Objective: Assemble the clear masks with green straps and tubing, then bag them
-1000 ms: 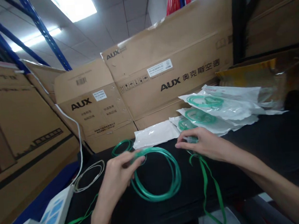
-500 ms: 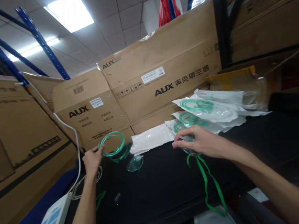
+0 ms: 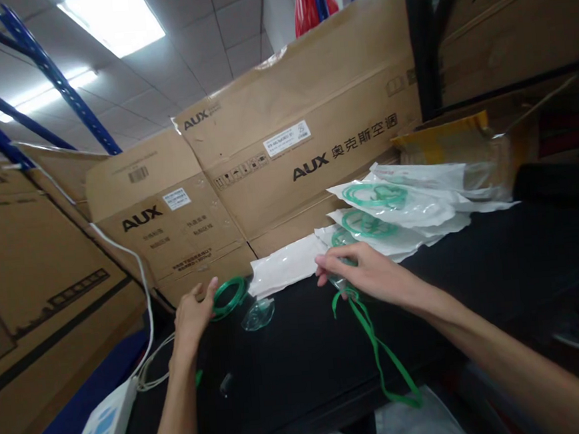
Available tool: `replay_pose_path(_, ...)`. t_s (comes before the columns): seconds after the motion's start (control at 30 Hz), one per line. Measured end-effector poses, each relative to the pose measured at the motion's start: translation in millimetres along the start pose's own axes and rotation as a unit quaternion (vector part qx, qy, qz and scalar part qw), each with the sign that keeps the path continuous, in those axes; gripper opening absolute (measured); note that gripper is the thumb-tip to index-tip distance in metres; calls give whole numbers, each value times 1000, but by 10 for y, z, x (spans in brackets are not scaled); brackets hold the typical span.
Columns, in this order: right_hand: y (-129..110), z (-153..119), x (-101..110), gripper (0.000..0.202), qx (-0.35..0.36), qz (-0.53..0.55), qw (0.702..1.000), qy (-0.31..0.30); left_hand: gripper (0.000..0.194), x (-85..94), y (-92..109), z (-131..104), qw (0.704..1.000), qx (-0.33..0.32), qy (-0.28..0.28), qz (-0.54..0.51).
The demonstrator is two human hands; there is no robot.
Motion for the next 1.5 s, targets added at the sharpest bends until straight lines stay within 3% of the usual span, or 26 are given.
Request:
replay_pose_path(0.07,67,18,-75,47,-41,94,995,4,67,-6,327,-278,997,-38,-41,-59)
replay_pose_path(0.13,100,15,-151,46,-63,165,984,11,64,-50,749,-645,974,-109,-113,-163)
replay_pose_path(0.2,115,-1,-233,44,-68,212,975,16,58,-85,1102,-1016,953,-152,-167,-200)
replay_pose_path(0.27,150,-19,-315,42,-73,242,967,29,48,-107,1348,-1290,944,-184,-178,-209)
replay_pose_path(0.37,246,-35,-461,40,-94,279,955,41,33,-163,1519,-1462,941,-223,-152,-203)
replay_pose_path(0.5,347,-49,-609,36,-123,296,947,39,22,-244,1510,-1431,944,-247,-116,-186)
replay_pose_path(0.63,319,-81,-660,35,-141,310,940,-29,24,-253,1437,-1373,941,-235,-129,-207)
replay_pose_path(0.87,260,-118,-687,98,-124,228,958,-123,33,-171,1351,-1307,944,-215,-150,-202)
replay_pose_path(1.03,220,-121,-728,65,-34,65,988,-135,31,-157,1340,-1344,938,-238,-173,-185)
replay_pose_path(1.13,151,-160,-706,66,19,-52,993,-100,26,-164,1351,-1380,925,-272,-197,-177)
replay_pose_path(1.27,41,-222,-714,59,79,-109,990,-51,26,-167,1379,-1410,913,-315,-198,-166)
replay_pose_path(1.37,25,-230,-701,51,81,-132,988,-11,26,-163,1373,-1415,916,-323,-183,-149)
replay_pose_path(1.5,49,-201,-659,37,57,-133,989,-6,25,-135,1377,-1429,918,-328,-173,-142)
Point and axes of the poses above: each hand's wrist, its own z-axis towards the middle knuckle, its own x-axis out of the back of the hand, y = z × x, the point moved 7 cm from there along z, towards the middle knuckle, and after that the axes turned 5 degrees about -x, right-handed, at the moved point
